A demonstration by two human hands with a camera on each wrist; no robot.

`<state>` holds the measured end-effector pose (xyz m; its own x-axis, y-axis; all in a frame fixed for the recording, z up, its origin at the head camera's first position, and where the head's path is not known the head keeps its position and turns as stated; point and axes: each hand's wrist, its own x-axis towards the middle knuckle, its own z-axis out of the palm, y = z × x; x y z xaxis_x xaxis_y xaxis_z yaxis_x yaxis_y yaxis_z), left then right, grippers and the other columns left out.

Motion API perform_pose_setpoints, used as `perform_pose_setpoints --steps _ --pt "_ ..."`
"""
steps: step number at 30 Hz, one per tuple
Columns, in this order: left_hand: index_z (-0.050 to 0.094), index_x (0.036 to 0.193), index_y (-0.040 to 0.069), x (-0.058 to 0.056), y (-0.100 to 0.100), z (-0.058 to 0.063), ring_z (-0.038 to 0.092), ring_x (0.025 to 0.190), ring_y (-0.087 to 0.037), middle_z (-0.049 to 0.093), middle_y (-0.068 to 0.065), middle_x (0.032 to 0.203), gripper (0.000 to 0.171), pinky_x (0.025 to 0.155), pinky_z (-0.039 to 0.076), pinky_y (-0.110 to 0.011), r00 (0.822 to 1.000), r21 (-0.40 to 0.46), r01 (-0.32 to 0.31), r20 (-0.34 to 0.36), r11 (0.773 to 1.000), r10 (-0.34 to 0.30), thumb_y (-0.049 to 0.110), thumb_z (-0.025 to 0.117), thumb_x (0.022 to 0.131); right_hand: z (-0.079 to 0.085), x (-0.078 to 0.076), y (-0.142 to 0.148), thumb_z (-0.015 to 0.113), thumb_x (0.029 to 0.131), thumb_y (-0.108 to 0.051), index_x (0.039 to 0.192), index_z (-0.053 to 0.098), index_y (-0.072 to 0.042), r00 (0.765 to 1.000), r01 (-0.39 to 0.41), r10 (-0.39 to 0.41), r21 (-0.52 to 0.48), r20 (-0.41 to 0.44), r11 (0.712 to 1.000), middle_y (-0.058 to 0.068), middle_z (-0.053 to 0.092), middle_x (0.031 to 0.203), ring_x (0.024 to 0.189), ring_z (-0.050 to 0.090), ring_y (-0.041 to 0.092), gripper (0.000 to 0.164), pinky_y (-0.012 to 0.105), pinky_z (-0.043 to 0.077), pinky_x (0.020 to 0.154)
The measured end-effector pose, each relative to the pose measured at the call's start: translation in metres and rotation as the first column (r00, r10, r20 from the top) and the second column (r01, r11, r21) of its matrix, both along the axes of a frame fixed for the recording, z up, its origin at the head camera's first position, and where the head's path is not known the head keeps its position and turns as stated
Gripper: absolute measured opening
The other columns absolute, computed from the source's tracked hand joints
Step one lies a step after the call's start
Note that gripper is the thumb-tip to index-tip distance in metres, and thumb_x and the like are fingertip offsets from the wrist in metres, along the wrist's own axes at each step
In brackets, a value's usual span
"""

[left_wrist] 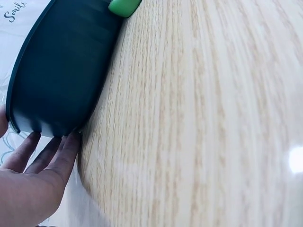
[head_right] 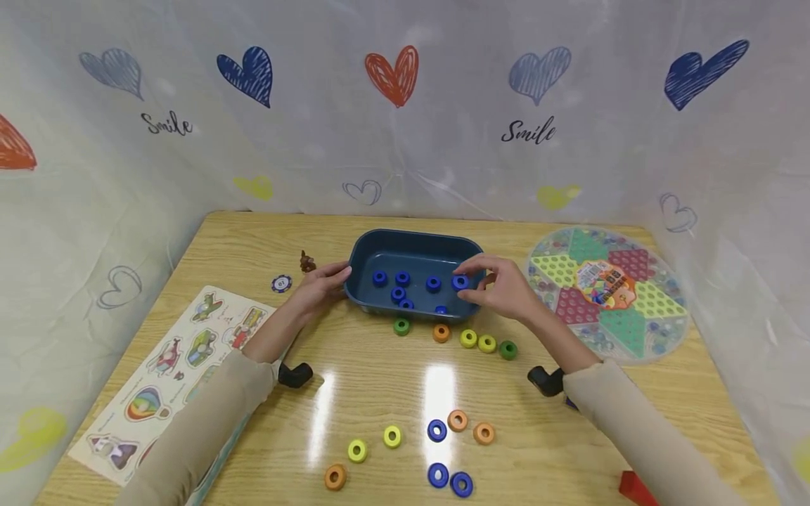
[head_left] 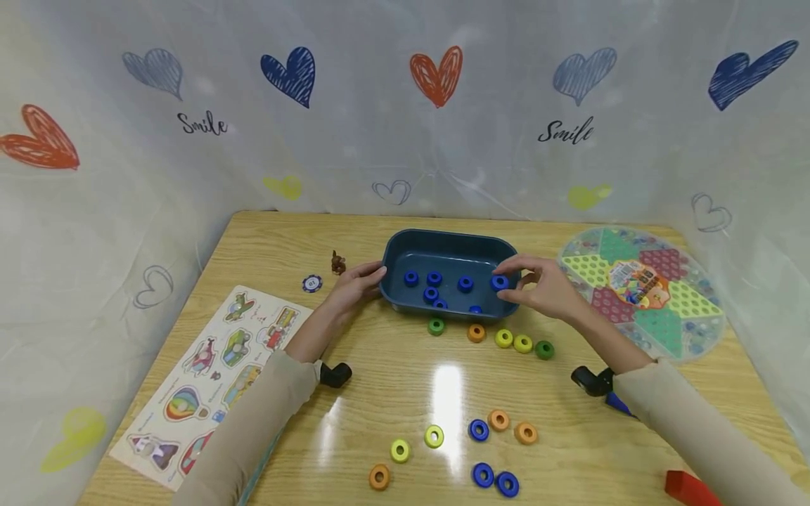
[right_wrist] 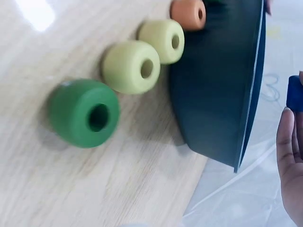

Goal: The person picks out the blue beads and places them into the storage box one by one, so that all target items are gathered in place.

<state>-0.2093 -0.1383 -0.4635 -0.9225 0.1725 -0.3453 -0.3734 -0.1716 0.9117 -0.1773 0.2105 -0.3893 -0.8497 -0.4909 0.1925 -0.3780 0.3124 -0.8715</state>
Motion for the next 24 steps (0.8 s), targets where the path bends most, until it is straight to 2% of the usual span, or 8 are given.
perform_pose_setpoints --steps 3,8,10,17,21,24 --pt "0.048 0.133 0.002 -0.001 0.002 -0.001 0.05 0.116 -0.026 0.049 -0.013 0.131 0.045 0.097 0.041 -0.038 1.0 0.014 0.009 0.0 1.0 -0.009 0.016 0.06 0.092 0.008 -0.003 -0.006 0.07 0.078 0.005 0.106 0.063 0.007 1.0 0.03 -0.03 0.021 0.006 0.999 0.021 0.059 0.102 0.092 0.053 0.032 0.028 0.03 0.05 0.07" --pt "0.046 0.134 0.001 -0.001 0.003 0.0 0.048 0.119 -0.029 0.047 -0.015 0.133 0.046 0.098 0.039 -0.04 1.0 0.03 0.025 -0.007 0.999 -0.025 0.016 0.059 0.092 0.012 -0.006 -0.009 0.07 0.079 0.004 0.109 0.062 0.006 0.999 0.046 -0.046 0.055 -0.007 0.997 0.021 0.06 0.105 0.096 0.053 0.039 0.031 0.049 0.046 0.081" --pt "0.046 0.134 0.0 0.0 0.002 0.0 0.047 0.119 -0.029 0.046 -0.016 0.134 0.046 0.098 0.039 -0.04 1.0 0.032 0.028 -0.012 0.999 -0.028 0.016 0.058 0.093 0.011 -0.005 -0.009 0.07 0.078 0.005 0.11 0.062 0.005 0.999 0.042 -0.042 0.043 -0.002 0.998 0.02 0.06 0.106 0.096 0.053 0.04 0.032 0.054 0.043 0.083" --pt "0.047 0.134 0.0 0.0 0.001 0.002 0.049 0.117 -0.03 0.048 -0.015 0.132 0.044 0.097 0.04 -0.04 0.999 0.03 0.025 -0.023 0.999 -0.024 0.015 0.057 0.093 0.005 0.002 -0.001 0.07 0.078 0.005 0.113 0.06 0.006 0.999 0.03 -0.03 0.03 0.013 0.999 0.017 0.06 0.109 0.1 0.054 0.034 0.037 0.043 0.046 0.087" --pt "0.046 0.134 0.0 0.001 0.001 0.001 0.049 0.118 -0.028 0.048 -0.015 0.132 0.044 0.097 0.04 -0.039 1.0 0.026 0.019 -0.014 0.999 -0.019 0.015 0.057 0.094 -0.008 0.013 0.006 0.072 0.077 0.004 0.116 0.06 0.001 0.999 -0.035 0.035 -0.019 -0.011 0.999 0.012 0.061 0.111 0.103 0.055 0.031 0.04 0.042 0.047 0.087" --pt "0.046 0.134 0.0 0.001 0.0 0.001 0.049 0.118 -0.027 0.047 -0.015 0.133 0.044 0.097 0.04 -0.039 1.0 0.022 0.008 -0.007 1.0 -0.008 0.014 0.056 0.094 -0.016 0.03 0.008 0.073 0.077 0.002 0.117 0.06 -0.001 0.994 -0.107 0.106 -0.044 -0.02 0.993 0.009 0.061 0.113 0.104 0.056 0.028 0.043 0.041 0.047 0.086"
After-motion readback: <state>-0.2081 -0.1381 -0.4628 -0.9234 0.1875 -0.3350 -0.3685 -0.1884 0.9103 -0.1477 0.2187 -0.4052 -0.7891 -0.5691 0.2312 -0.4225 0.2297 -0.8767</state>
